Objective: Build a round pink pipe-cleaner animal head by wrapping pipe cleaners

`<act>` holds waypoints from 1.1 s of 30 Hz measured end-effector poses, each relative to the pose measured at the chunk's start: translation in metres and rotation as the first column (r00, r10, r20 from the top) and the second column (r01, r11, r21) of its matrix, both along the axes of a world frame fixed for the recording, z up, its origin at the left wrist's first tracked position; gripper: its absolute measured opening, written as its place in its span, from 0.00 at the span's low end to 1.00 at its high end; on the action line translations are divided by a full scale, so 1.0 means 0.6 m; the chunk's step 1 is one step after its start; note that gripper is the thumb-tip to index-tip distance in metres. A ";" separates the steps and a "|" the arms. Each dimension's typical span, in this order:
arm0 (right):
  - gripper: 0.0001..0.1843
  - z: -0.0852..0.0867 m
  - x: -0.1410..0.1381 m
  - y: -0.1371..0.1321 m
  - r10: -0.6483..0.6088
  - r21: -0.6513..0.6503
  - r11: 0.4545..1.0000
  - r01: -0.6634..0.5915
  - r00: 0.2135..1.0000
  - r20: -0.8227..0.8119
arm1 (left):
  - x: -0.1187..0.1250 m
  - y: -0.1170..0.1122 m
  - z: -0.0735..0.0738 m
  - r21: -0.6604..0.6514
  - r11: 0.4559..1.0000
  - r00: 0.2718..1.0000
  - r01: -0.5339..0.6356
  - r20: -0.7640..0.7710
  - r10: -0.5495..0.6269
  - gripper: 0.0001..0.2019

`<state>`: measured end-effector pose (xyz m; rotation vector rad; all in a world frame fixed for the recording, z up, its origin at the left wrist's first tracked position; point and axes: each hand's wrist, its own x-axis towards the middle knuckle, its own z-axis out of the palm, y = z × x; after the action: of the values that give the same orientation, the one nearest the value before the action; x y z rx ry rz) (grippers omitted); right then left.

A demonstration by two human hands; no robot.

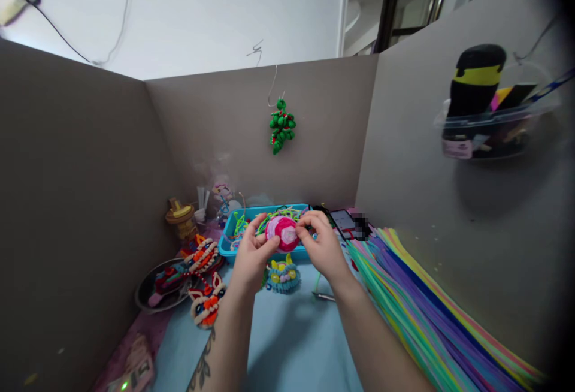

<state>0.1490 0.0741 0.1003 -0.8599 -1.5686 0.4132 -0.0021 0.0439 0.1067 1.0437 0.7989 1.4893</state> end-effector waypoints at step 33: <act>0.09 -0.006 0.004 -0.008 -0.205 0.046 0.977 0.209 0.850 0.486 | 0.003 0.000 0.000 0.099 0.993 0.982 -0.058 -0.175 0.075 0.32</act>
<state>0.1511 0.0690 0.0967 -1.1926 -1.9082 0.0391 -0.0003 0.0436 0.1068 1.2455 0.9042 1.5163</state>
